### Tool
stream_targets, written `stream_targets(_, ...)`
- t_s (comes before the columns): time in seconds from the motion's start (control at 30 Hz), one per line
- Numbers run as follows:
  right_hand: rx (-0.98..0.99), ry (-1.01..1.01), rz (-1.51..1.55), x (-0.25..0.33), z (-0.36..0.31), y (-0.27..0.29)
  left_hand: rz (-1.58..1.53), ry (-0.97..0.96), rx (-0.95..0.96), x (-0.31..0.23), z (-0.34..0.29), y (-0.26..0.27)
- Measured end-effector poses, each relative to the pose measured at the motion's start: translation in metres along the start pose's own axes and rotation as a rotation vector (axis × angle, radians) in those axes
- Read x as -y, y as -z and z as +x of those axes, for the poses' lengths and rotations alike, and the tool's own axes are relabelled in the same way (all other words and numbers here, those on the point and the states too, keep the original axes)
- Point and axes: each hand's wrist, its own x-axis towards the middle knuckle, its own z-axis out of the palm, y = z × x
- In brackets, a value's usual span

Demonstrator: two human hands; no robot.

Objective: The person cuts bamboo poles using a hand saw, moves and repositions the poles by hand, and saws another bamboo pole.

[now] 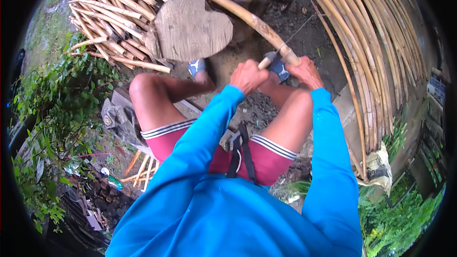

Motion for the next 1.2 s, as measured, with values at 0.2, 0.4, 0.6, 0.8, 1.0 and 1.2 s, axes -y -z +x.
stream_targets(0.2,-0.002,-0.113,-0.13,-0.025,-0.002,0.016,-0.1,0.094,0.054,0.04,-0.091,-0.006)
stream_targets(0.4,-0.022,-0.082,-0.131,-0.013,0.005,-0.001,0.377,-0.447,0.006,-0.009,-0.001,-0.005)
stream_targets(0.6,-0.034,-0.103,-0.104,-0.036,0.002,0.017,-0.081,0.016,0.066,0.021,-0.079,0.002)
stream_targets(0.8,0.015,-0.105,-0.082,-0.008,0.007,0.005,0.111,-0.084,0.029,-0.013,0.02,-0.008)
stream_targets(1.0,-0.034,-0.108,-0.122,-0.024,0.003,0.015,-0.146,0.11,0.056,0.03,-0.08,0.002)
stream_targets(1.2,-0.028,-0.134,-0.148,-0.013,0.005,0.014,-0.208,0.237,0.076,0.037,-0.082,-0.024)
